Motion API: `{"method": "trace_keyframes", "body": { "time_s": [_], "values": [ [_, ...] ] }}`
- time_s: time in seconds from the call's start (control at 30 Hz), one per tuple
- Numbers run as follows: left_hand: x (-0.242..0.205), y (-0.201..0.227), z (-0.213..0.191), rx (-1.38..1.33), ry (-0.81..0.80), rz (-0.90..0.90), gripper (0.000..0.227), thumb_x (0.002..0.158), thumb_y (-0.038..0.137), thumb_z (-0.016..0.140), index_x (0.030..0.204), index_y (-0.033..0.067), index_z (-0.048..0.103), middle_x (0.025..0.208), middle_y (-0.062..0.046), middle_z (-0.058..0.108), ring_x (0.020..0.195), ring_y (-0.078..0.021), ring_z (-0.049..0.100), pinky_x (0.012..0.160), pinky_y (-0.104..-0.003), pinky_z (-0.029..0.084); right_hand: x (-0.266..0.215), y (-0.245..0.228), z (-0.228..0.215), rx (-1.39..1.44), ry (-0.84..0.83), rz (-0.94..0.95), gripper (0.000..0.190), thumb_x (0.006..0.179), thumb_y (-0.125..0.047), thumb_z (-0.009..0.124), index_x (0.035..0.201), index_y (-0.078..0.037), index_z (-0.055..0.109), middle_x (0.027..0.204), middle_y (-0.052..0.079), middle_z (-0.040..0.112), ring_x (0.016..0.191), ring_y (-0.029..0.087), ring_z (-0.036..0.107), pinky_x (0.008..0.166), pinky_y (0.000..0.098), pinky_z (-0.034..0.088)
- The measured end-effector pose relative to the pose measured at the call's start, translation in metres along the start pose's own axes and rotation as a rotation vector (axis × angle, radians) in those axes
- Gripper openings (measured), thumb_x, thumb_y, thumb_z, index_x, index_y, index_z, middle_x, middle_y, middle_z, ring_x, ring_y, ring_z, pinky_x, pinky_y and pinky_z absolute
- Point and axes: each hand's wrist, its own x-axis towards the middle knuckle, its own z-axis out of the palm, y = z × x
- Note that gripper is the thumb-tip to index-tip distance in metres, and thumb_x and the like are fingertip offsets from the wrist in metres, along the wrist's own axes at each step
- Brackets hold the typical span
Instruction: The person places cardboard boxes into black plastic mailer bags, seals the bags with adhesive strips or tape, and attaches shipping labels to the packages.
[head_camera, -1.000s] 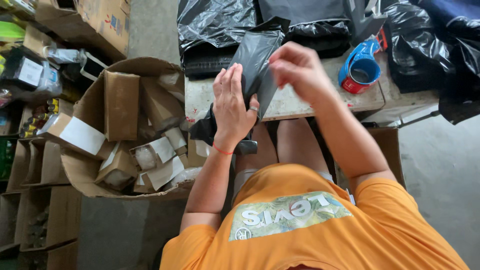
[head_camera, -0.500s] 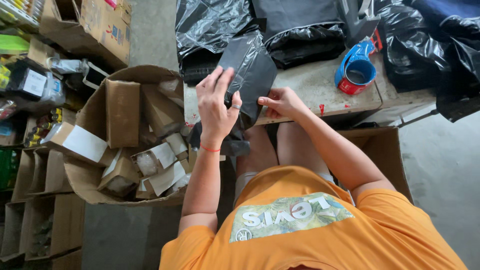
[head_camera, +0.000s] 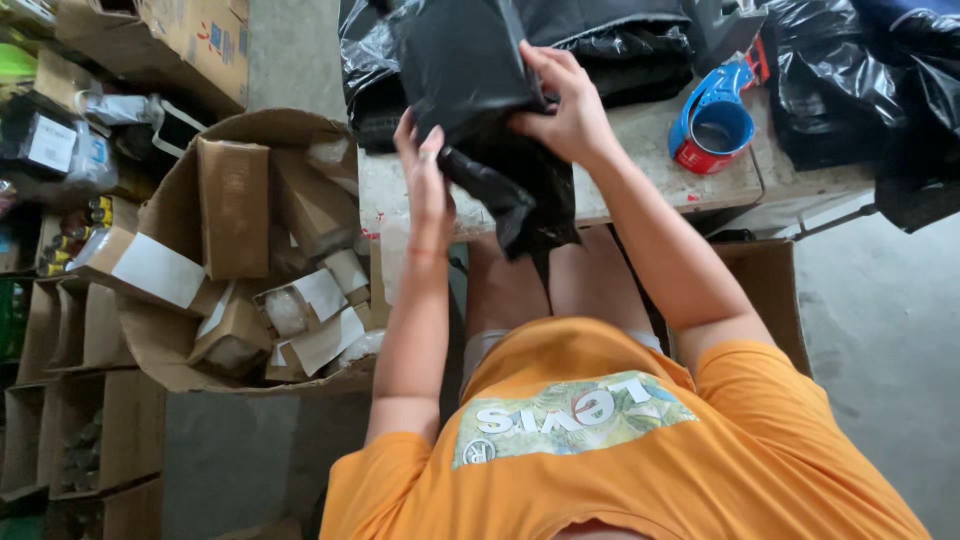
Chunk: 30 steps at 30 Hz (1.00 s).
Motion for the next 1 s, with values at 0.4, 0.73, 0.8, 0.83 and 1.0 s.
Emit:
{"method": "trace_keyframes", "body": {
  "time_s": [0.4,0.73,0.8,0.83,1.0],
  "values": [
    [-0.056,0.034,-0.019,1.026,-0.343,0.474,0.109,0.075,-0.013,0.071,0.165,0.0128,0.014,0.155,-0.028,0.044,0.129,-0.0436,0.059,0.106,-0.046,0.05,-0.099,0.001,-0.01,0.434,-0.124,0.659,0.094,0.075,0.011,0.067,0.161,-0.012,0.037,0.102,0.01,0.07,0.087,0.015,0.065,0.076,0.0304,0.054],
    [-0.129,0.091,-0.033,1.285,-0.167,0.155,0.062,0.08,-0.005,0.071,0.139,0.0117,0.058,0.093,-0.016,0.07,0.079,-0.0292,0.07,0.075,-0.041,0.056,-0.123,-0.071,-0.039,-0.528,-0.306,0.483,0.03,0.09,-0.005,0.07,0.116,-0.018,0.077,0.087,0.013,0.069,0.083,0.029,0.066,0.077,0.0404,0.054],
    [-0.141,0.092,-0.035,1.188,-0.152,0.158,0.034,0.081,-0.004,0.072,0.113,0.0045,0.065,0.086,-0.013,0.069,0.074,-0.0262,0.069,0.071,-0.038,0.056,-0.118,-0.086,-0.039,-0.763,-0.219,0.34,0.011,0.093,-0.009,0.074,0.101,-0.013,0.08,0.097,0.012,0.071,0.095,0.034,0.067,0.081,0.047,0.052],
    [-0.146,0.09,-0.033,1.187,-0.156,0.159,0.034,0.081,-0.004,0.072,0.113,0.0045,0.065,0.086,-0.013,0.069,0.074,-0.0262,0.069,0.071,-0.038,0.056,-0.114,-0.093,-0.03,-0.702,-0.071,0.174,0.016,0.091,-0.006,0.074,0.105,-0.011,0.08,0.1,0.013,0.069,0.1,0.035,0.065,0.084,0.0463,0.053],
    [-0.169,0.073,-0.021,1.169,-0.158,0.438,0.034,0.079,-0.006,0.073,0.11,0.0028,0.064,0.092,-0.015,0.065,0.081,-0.0294,0.067,0.074,-0.039,0.055,-0.097,-0.105,0.024,-0.704,0.013,-0.395,0.048,0.072,-0.008,0.073,0.12,-0.005,0.073,0.125,0.012,0.066,0.116,0.033,0.061,0.099,0.0469,0.05]
  ]
}}
